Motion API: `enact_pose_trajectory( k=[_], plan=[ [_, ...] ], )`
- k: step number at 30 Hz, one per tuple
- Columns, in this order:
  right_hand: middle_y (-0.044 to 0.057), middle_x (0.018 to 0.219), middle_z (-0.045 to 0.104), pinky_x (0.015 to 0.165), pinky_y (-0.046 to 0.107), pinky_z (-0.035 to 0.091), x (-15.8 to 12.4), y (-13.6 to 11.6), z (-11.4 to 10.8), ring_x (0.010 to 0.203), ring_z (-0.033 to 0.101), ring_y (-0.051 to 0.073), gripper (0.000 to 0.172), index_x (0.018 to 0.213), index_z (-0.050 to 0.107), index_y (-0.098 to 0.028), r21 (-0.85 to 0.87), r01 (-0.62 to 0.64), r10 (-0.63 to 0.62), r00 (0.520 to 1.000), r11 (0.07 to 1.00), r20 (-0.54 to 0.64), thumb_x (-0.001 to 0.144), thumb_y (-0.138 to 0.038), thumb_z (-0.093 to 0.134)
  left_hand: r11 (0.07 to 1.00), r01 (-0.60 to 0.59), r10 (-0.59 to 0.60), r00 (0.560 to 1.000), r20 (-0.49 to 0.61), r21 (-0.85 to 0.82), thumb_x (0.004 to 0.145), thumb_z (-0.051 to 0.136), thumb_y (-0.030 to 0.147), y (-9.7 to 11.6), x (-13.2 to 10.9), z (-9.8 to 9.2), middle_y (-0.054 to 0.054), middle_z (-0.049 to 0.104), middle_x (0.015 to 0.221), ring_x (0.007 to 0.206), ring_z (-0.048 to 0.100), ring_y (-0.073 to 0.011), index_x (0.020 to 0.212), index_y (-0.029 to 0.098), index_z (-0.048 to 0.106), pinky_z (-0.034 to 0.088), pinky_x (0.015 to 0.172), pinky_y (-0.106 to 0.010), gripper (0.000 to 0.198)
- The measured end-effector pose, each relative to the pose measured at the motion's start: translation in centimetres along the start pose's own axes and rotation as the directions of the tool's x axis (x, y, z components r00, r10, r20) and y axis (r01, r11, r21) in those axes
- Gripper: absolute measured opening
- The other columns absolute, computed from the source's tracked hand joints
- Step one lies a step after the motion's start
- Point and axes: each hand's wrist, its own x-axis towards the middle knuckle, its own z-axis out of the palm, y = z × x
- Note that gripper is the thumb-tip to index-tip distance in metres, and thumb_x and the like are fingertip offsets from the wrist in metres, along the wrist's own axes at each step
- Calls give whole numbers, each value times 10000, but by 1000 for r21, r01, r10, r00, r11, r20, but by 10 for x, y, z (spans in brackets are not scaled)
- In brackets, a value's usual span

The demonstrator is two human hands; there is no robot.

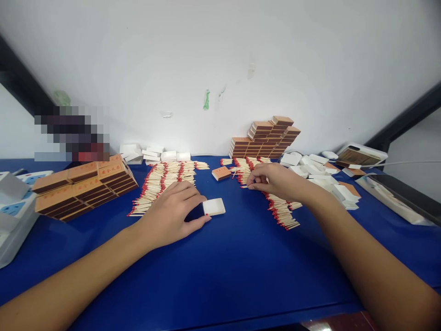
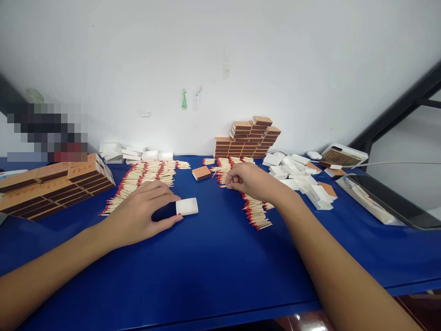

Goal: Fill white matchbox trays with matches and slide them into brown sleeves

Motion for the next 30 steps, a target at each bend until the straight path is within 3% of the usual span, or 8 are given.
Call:
enact_pose_trajectory(
  k=[10,15,21,26,30],
  plan=[
    [33,798,680,614,310,385,-2,-5,5,675,550,177,202,877,669,-216,13,-45,45,999,999,31,986,-376,612,1000,-7,8,1000,5,-5,1029,675,410,1,1,1,-87,751,1028,1051,670,-273,1176,179,759,546,964,-458,287],
    [23,816,650,647,308,391,-5,-39,10,730,565,176,208,901,680,-216,76,82,-81,997,994,-14,1023,-374,619,1000,1,-1,1000,0,20,1028,673,421,2,0,2,-86,752,1022,1058,671,-282,1159,175,759,546,971,-471,291],
    [43,1034,682,732,301,442,-12,-85,35,854,623,170,98,1000,657,-217,69,214,-212,976,974,-40,1064,-262,597,1000,-3,3,1000,-18,29,1022,680,413,5,1,2,-78,740,993,1021,660,-273,1139,174,753,548,930,-447,275],
    [65,1052,668,699,311,435,-14,-100,47,807,638,172,109,993,639,-189,-83,232,-235,972,969,-24,1072,-212,567,999,-22,23,999,-22,41,1019,679,377,5,2,2,-77,738,992,1008,653,-268,1094,160,741,541,915,-439,238],
    [61,1062,678,705,307,440,-14,-99,48,819,649,170,111,1006,650,-197,-32,230,-231,972,973,-38,1074,-220,565,999,-30,32,999,-34,38,1020,677,376,5,2,2,-81,741,994,1018,658,-270,1096,162,739,537,924,-435,235]
  ],
)
